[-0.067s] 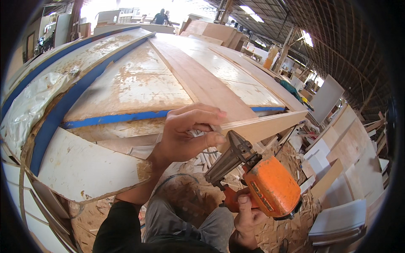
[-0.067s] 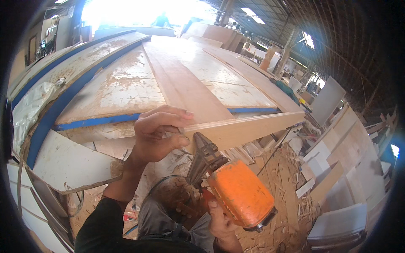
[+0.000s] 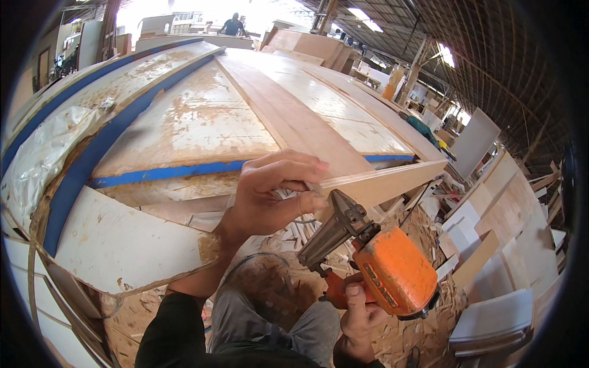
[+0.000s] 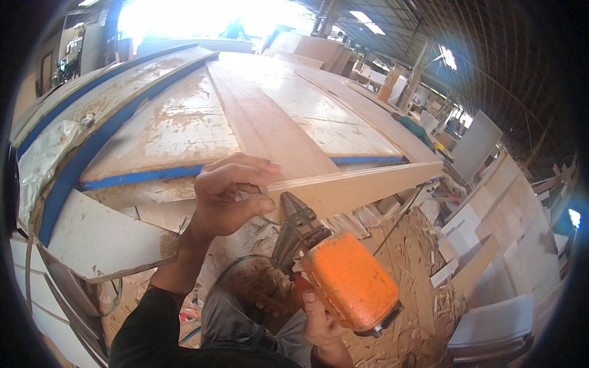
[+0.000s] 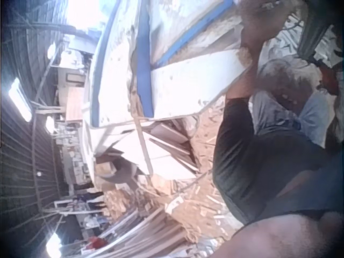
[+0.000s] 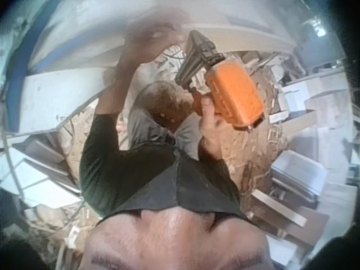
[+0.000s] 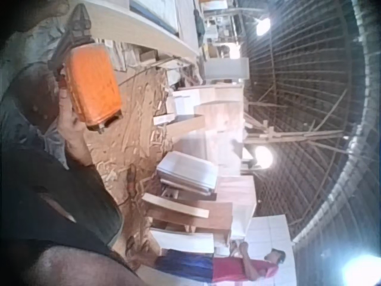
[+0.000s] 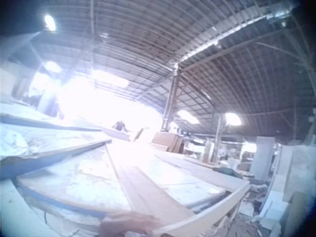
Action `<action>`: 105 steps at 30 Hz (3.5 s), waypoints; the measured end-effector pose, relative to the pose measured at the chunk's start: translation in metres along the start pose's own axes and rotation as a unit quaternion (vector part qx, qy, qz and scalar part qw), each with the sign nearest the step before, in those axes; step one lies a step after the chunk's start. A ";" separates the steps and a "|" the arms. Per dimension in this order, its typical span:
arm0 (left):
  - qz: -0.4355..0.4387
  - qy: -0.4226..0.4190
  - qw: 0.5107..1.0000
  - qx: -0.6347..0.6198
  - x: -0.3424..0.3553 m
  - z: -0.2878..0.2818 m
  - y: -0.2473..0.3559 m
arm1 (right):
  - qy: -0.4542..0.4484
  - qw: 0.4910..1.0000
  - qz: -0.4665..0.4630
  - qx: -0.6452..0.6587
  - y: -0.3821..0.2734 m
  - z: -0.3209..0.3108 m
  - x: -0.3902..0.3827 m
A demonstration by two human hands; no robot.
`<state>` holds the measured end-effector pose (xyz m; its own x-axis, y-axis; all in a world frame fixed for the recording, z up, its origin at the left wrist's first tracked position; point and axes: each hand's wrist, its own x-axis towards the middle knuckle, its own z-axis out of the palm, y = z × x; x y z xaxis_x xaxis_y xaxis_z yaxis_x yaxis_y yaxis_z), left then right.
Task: The person drills a hole into a curved wooden piece using a power drill and then secures it to a larger wooden panel using a pneumatic nail gun.
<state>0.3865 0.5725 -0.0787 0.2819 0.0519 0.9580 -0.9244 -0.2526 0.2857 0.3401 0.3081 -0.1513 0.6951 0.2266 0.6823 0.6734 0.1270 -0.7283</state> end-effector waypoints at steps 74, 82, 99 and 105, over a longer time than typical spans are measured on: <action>0.030 -0.001 0.991 0.128 0.001 0.005 0.009 | 0.034 0.995 -0.034 -0.085 -0.013 0.014 -0.006; 0.033 0.005 0.989 0.144 0.000 0.004 0.011 | 0.053 0.983 -0.044 -0.167 0.003 -0.005 -0.015; 0.013 0.309 0.902 0.300 -0.054 0.095 0.002 | 0.163 0.986 0.040 0.000 -0.002 -0.023 -0.027; -0.058 0.367 0.908 0.194 -0.057 0.076 -0.003 | 0.162 0.980 0.098 0.062 -0.013 -0.032 -0.023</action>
<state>0.3931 0.4973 -0.1362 -0.0064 0.6938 0.7202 -0.6992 -0.5179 0.4928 0.3234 0.2700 -0.1555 0.8646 -0.0581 0.4991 0.4979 0.2324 -0.8355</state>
